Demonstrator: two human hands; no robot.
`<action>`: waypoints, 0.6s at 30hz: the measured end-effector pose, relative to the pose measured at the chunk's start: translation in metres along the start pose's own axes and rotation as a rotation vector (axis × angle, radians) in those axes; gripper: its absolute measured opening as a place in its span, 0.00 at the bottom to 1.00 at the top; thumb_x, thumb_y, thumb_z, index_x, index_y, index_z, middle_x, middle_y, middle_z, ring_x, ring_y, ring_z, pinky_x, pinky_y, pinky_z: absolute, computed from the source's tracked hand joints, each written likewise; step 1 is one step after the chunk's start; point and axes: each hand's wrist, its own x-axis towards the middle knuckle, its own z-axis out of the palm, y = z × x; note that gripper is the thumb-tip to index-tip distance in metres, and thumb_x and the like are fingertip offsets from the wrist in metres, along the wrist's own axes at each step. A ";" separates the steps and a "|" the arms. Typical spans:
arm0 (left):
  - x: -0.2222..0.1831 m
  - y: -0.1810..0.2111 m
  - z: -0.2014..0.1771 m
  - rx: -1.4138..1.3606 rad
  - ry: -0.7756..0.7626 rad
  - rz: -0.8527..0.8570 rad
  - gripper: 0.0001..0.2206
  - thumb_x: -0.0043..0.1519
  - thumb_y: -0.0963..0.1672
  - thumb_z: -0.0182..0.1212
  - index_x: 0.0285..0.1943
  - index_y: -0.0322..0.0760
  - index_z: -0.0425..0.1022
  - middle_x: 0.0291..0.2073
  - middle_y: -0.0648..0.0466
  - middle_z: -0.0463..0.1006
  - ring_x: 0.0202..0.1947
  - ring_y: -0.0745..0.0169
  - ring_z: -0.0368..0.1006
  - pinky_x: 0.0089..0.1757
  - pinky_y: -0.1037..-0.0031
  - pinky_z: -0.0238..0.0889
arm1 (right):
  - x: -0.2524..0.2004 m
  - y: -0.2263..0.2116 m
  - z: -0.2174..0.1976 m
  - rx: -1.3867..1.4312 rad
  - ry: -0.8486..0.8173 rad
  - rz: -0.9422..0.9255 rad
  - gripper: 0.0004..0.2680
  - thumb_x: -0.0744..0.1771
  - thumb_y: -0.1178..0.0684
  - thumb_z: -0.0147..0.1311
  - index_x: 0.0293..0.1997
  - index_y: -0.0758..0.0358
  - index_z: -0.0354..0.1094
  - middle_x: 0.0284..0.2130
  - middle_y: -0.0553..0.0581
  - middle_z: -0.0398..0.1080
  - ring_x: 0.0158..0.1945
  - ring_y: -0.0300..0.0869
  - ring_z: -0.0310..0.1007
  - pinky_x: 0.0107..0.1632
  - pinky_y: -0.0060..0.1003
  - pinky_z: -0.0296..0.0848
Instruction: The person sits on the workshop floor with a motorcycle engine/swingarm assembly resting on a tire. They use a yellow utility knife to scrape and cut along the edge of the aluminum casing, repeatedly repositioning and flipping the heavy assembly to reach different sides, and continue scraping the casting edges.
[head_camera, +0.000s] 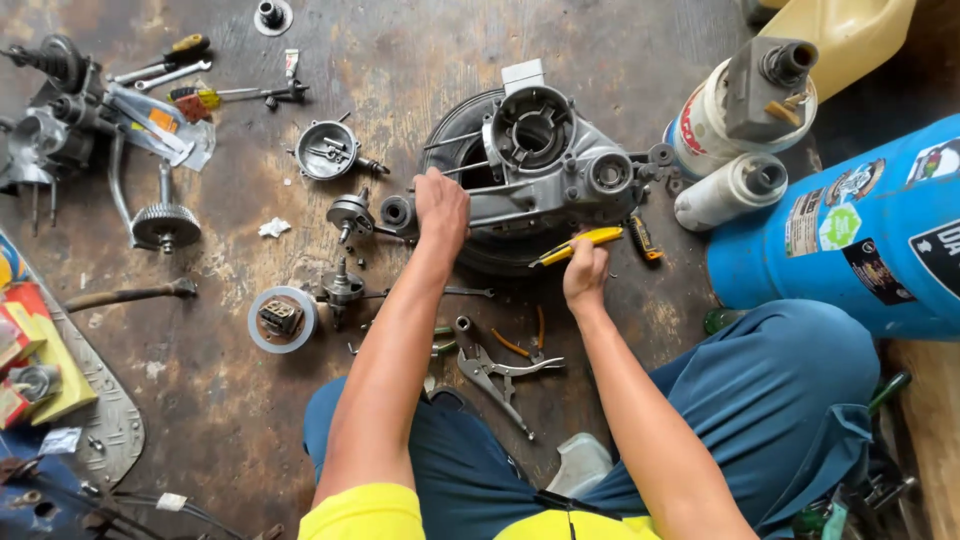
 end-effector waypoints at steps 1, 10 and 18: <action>-0.014 -0.006 -0.007 0.008 0.004 0.001 0.21 0.62 0.57 0.55 0.56 0.47 0.79 0.50 0.55 0.79 0.52 0.52 0.66 0.43 0.56 0.59 | 0.000 0.003 -0.001 0.008 0.004 0.001 0.18 0.64 0.38 0.47 0.42 0.64 0.75 0.45 0.71 0.75 0.55 0.56 0.71 0.57 0.50 0.62; -0.087 0.023 -0.006 -0.056 -0.150 0.042 0.21 0.60 0.58 0.54 0.47 0.47 0.83 0.37 0.56 0.84 0.41 0.47 0.74 0.36 0.58 0.61 | 0.021 -0.007 -0.010 0.088 -0.087 -0.030 0.20 0.65 0.36 0.47 0.41 0.66 0.76 0.40 0.67 0.76 0.48 0.54 0.74 0.55 0.48 0.65; -0.123 0.001 -0.043 -0.229 -0.114 -0.039 0.29 0.57 0.63 0.58 0.52 0.44 0.81 0.45 0.59 0.83 0.50 0.53 0.71 0.42 0.62 0.63 | -0.013 -0.030 0.008 0.181 0.019 -0.300 0.13 0.73 0.39 0.39 0.51 0.55 0.66 0.33 0.61 0.70 0.35 0.48 0.77 0.42 0.39 0.78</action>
